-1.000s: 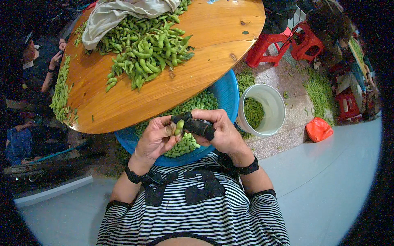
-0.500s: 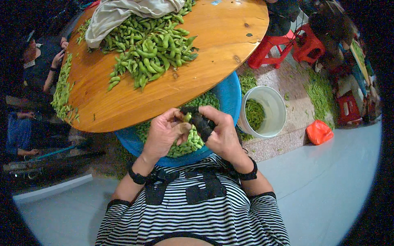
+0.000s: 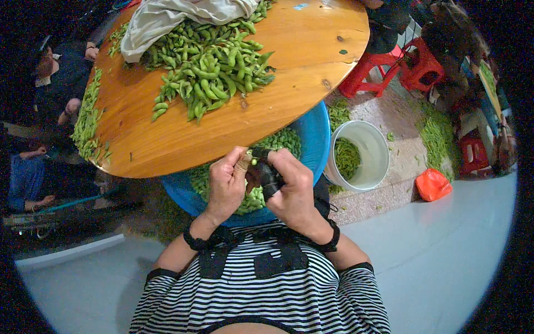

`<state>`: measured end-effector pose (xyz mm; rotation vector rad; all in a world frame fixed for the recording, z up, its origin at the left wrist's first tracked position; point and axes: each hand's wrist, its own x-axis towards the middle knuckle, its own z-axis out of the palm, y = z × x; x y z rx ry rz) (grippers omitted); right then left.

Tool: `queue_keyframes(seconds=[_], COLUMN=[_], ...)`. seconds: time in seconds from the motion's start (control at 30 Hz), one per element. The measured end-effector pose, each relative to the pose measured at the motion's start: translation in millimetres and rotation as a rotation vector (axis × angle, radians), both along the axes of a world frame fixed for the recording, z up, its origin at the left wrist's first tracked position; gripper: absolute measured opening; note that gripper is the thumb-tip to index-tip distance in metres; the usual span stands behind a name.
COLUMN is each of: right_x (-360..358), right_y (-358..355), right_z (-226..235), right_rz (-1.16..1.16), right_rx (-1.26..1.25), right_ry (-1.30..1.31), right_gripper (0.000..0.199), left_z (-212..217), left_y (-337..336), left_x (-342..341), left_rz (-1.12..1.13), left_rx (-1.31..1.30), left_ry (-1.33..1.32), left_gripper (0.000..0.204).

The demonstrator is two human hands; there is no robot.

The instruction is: Shelling edamame pods by hand using a small tool into a blue colander.

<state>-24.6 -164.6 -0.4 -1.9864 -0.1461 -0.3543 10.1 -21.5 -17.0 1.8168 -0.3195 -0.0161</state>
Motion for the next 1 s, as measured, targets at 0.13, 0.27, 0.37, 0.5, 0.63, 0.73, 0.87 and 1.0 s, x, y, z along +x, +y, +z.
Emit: queue_keyframes(seconds=[0.13, 0.27, 0.37, 0.5, 0.63, 0.73, 0.87, 1.0], right_x=[0.3, 5.4, 3.3, 3.6, -6.8, -8.7, -6.9, -8.8], right_y=[-2.3, -21.3, -26.7, -18.8, -11.5, -6.4, -6.3, -0.1], right_z=[-3.1, -5.8, -6.4, -8.6, -5.1, -4.2, -2.5, -3.7], right_rz=[0.045, 0.259, 0.298, 0.160, 0.074, 0.068, 0.064, 0.027], right_rx=[0.246, 0.955, 0.928, 0.080, -0.176, -0.210, -0.147, -0.139], right_ry=[0.202, 0.634, 0.606, -0.063, -0.171, -0.250, -0.146, -0.174], right_gripper=[0.018, 0.009, 0.012, 0.014, 0.033, 0.034, 0.035, 0.032], left_z=[-8.9, 7.5, 11.8, 0.2, -1.8, -1.9, -0.1, -4.1], left_y=[0.8, 7.8, 15.1, 18.4, 22.6, 23.9, 20.5, 20.8], left_x=[-1.5, -3.6, 3.1, 2.6, 0.7, -0.1, -2.5, -4.6], left_rz=[0.033, -0.114, -0.254, -0.309, -0.311, -0.295, -0.276, -0.301], left_rx=[0.179, -0.025, -0.332, -0.535, -0.692, -0.778, -0.789, -0.827], left_ry=[-0.194, 0.322, 0.612, 0.657, 0.684, 0.746, 0.745, 0.758], left_gripper=[0.017, 0.015, 0.015, 0.018, 0.021, 0.026, 0.025, 0.024])
